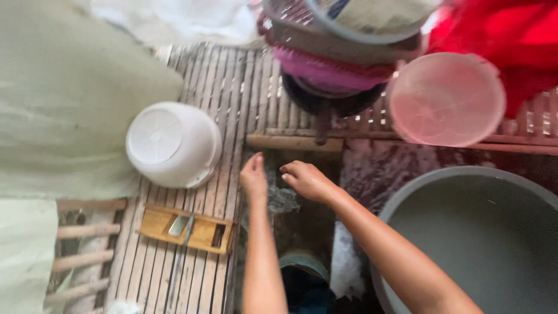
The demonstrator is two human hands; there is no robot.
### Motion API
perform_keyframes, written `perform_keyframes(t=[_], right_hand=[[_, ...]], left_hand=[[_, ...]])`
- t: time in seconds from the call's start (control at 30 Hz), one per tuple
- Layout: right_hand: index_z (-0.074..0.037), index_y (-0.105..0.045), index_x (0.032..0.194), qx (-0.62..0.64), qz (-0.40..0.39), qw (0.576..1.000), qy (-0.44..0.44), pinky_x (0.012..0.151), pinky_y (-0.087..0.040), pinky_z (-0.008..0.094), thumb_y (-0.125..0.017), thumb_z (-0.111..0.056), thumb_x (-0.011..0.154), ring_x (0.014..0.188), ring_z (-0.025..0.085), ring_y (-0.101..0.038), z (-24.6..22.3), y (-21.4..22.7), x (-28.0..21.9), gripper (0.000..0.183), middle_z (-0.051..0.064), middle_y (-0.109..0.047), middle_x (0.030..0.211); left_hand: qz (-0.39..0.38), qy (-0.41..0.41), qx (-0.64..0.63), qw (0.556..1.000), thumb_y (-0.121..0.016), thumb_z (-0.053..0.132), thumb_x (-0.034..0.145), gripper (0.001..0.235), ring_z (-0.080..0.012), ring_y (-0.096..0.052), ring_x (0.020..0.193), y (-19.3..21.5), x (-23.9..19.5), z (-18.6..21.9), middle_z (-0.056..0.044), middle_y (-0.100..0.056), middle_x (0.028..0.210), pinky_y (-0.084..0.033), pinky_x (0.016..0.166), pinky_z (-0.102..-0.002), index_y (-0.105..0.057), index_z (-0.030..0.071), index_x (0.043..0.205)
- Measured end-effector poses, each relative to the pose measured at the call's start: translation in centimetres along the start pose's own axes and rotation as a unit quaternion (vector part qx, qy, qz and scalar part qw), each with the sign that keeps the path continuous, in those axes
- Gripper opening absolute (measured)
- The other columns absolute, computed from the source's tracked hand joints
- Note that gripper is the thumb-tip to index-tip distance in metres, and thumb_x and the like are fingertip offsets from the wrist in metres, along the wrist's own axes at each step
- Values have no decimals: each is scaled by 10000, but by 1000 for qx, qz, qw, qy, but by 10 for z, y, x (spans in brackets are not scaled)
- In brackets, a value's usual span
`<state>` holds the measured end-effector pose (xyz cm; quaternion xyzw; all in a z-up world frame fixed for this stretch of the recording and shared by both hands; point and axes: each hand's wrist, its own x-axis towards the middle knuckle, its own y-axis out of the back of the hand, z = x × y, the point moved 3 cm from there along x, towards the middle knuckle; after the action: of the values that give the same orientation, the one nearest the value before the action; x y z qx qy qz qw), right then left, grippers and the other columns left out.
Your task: The person washes several plastic kitchen items by hand in a large metal basin filled with water. They scrub and rinse a white colander, a blue basket, a white rectangular container, and a brown basket, placing each item on a bamboo platform after cleaning.
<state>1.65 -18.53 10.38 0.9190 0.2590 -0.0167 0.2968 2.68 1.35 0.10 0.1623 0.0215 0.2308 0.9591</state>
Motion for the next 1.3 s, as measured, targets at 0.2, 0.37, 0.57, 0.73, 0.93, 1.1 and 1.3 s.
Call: perform_keyframes(t=[0.2,0.37,0.57,0.73,0.93,1.1,1.3], right_hand=[[5,-721,1157,241,304,921,-17,919,-556,292,-585,-153,1010,1013,152,-709,42,111,-161,255,76,-759,1084],[-3,-704,1107,247,488,828,-126,875,-547,296,-540,-161,1055,936,129,-679,171,158,-297,234,61,-737,992],[-61,-731,1051,81,380,895,-221,866,-579,369,-610,-213,947,954,237,-750,224,154,-351,220,110,-762,998],[-54,-667,1186,27,169,949,-265,987,-487,478,-629,-271,935,1130,383,-621,204,141,-371,334,175,-664,1175],[-56,-637,1177,-16,107,960,-259,968,-456,519,-666,-300,925,1150,383,-583,183,148,-371,353,167,-636,1153],[-73,-659,1122,-7,62,976,-211,934,-476,520,-708,-310,910,1111,373,-591,181,132,-367,321,167,-631,1100],[-61,-655,1103,-31,59,977,-205,906,-470,540,-708,-297,922,1098,379,-586,190,120,-376,302,174,-619,1110]], left_hand=[[-167,-60,-80,981,-703,280,961,288,-136,-703,859,-130,-91,225,-85,-794,926,-559,804,-297,-768,11,1039],[-347,-113,71,928,-706,270,931,252,-298,-741,889,-261,-148,283,-166,-764,962,-558,799,-401,-760,41,1025],[-492,-277,323,760,-637,207,935,223,-342,-692,1094,-423,-108,153,-165,-727,1144,-529,938,-456,-777,122,1086],[-628,-185,438,616,-681,280,852,339,-331,-757,1025,-478,-84,101,-187,-770,1105,-567,917,-429,-776,69,1100],[-677,-277,416,540,-569,494,882,497,-332,-657,1196,-574,-148,142,-141,-715,1303,-465,1079,-461,-759,265,1279],[-652,-123,502,556,-667,626,903,718,-358,-553,1287,-617,-181,101,-238,-574,1383,-413,1113,-483,-637,47,1326],[-543,-337,468,610,-602,358,975,349,-404,-686,1152,-624,-157,100,-253,-717,1194,-539,963,-504,-745,66,1102]])
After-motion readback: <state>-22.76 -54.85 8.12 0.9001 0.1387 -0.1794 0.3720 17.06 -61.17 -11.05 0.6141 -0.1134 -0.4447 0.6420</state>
